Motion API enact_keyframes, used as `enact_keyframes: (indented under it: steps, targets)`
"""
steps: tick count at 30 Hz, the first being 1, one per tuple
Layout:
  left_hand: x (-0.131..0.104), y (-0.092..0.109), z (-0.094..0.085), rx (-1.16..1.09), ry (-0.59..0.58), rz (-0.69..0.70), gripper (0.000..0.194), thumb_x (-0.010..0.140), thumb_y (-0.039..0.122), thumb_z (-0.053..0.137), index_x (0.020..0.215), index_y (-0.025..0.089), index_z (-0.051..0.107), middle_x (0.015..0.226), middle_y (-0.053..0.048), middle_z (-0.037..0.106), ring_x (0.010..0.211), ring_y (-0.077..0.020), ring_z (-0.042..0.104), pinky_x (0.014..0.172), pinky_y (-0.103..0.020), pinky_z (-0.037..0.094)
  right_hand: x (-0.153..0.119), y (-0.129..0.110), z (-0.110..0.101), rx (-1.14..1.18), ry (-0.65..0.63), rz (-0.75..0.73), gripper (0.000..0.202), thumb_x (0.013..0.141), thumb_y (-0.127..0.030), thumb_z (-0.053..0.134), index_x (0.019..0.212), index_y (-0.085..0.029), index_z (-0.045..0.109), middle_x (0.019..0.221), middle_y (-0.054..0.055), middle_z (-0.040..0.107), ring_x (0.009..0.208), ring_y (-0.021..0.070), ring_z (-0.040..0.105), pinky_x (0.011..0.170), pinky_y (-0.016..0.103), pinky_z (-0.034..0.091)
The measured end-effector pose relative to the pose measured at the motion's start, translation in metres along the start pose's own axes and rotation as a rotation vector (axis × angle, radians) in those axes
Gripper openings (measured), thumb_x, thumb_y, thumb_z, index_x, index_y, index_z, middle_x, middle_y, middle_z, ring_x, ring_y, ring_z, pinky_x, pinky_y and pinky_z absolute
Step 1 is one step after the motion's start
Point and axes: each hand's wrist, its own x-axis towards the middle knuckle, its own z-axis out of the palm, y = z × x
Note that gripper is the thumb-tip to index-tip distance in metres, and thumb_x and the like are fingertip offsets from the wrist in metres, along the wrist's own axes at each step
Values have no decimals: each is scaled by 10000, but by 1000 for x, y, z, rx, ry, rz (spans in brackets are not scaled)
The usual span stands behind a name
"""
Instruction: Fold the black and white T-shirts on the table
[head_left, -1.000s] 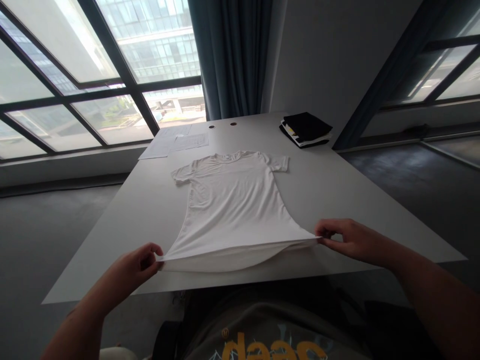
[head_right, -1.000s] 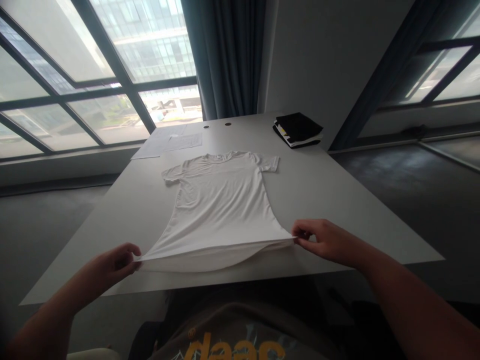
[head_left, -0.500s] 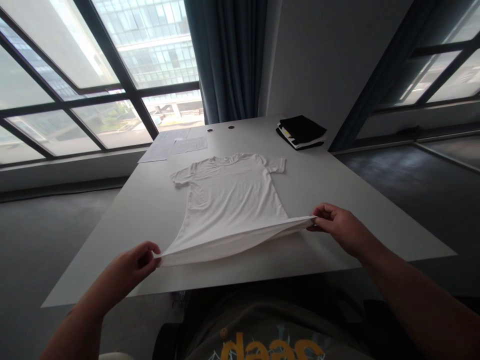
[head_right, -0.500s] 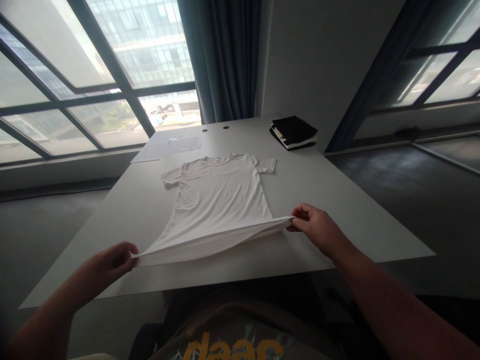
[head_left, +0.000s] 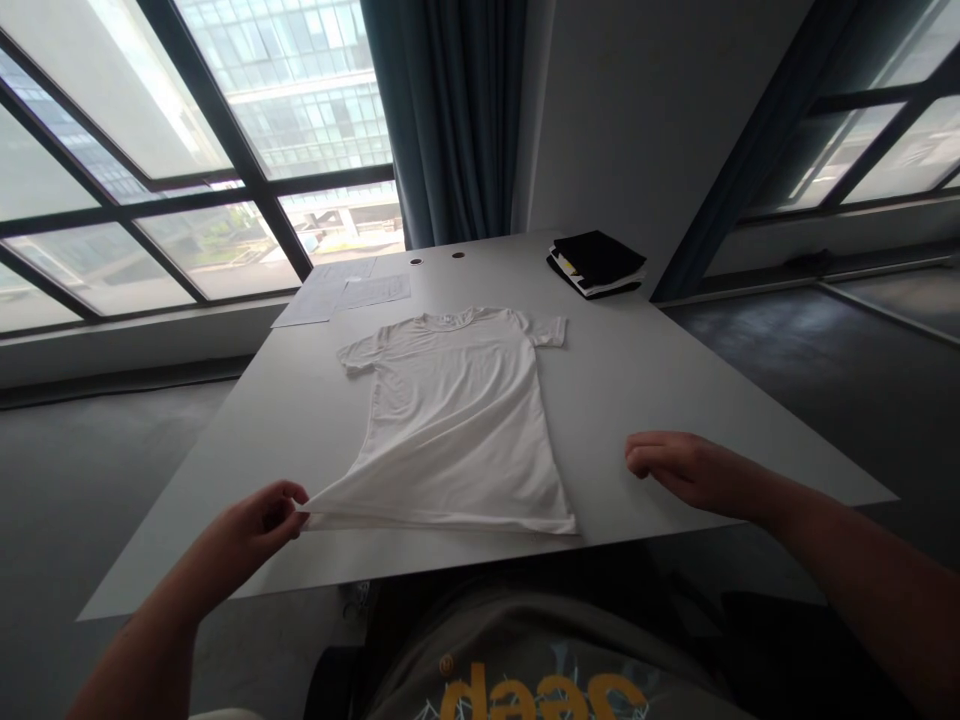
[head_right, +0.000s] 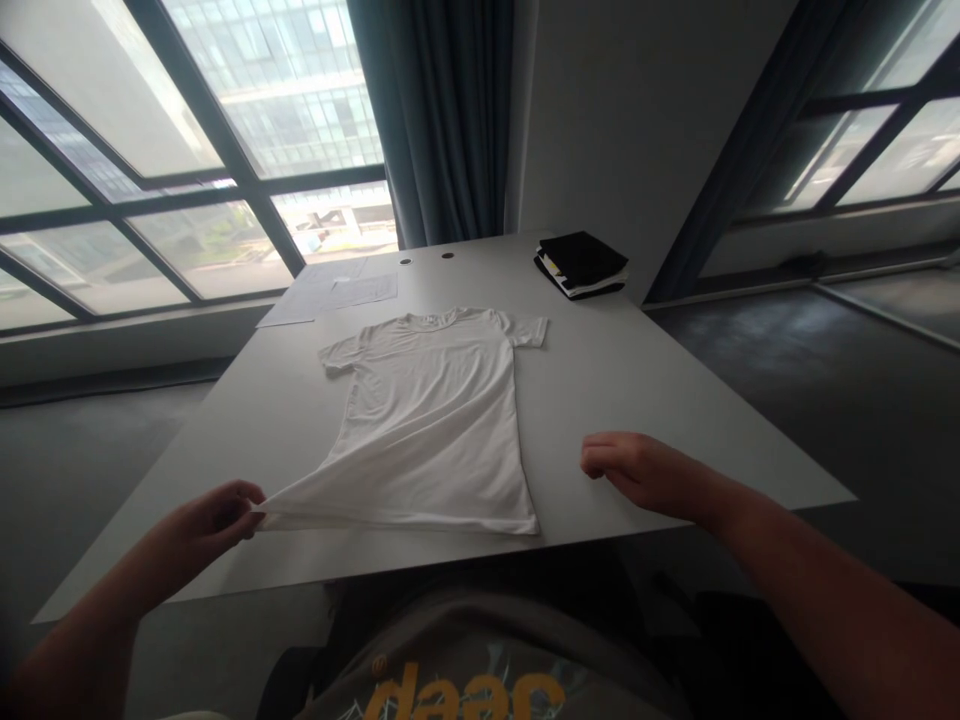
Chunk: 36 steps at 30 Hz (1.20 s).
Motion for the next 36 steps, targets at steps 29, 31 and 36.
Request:
enact_keyframes:
  steps: [29, 31, 36]
  targets:
    - [-18, 37, 30, 362, 98, 333, 247, 906, 328, 459, 925, 272, 699, 914, -41, 712, 817, -210, 657, 787, -306, 488, -15, 1, 13, -91, -30, 108, 145, 894, -260, 602, 816, -246, 724, 944, 69, 701, 851, 215, 680, 799, 339, 523]
    - [-20, 39, 39, 396, 35, 389, 236, 898, 267, 461, 885, 268, 697, 892, -45, 687, 841, -215, 648, 783, -306, 482, -16, 3, 21, -102, -141, 100, 153, 865, -201, 597, 782, -240, 719, 905, 59, 699, 831, 214, 682, 772, 327, 513]
    - [-29, 35, 45, 400, -120, 437, 164, 859, 189, 529, 820, 252, 676, 974, -56, 672, 879, -211, 647, 804, -298, 496, -19, 2, 38, -72, -341, 160, 153, 826, -167, 619, 770, -241, 740, 885, 37, 708, 837, 204, 698, 766, 295, 507]
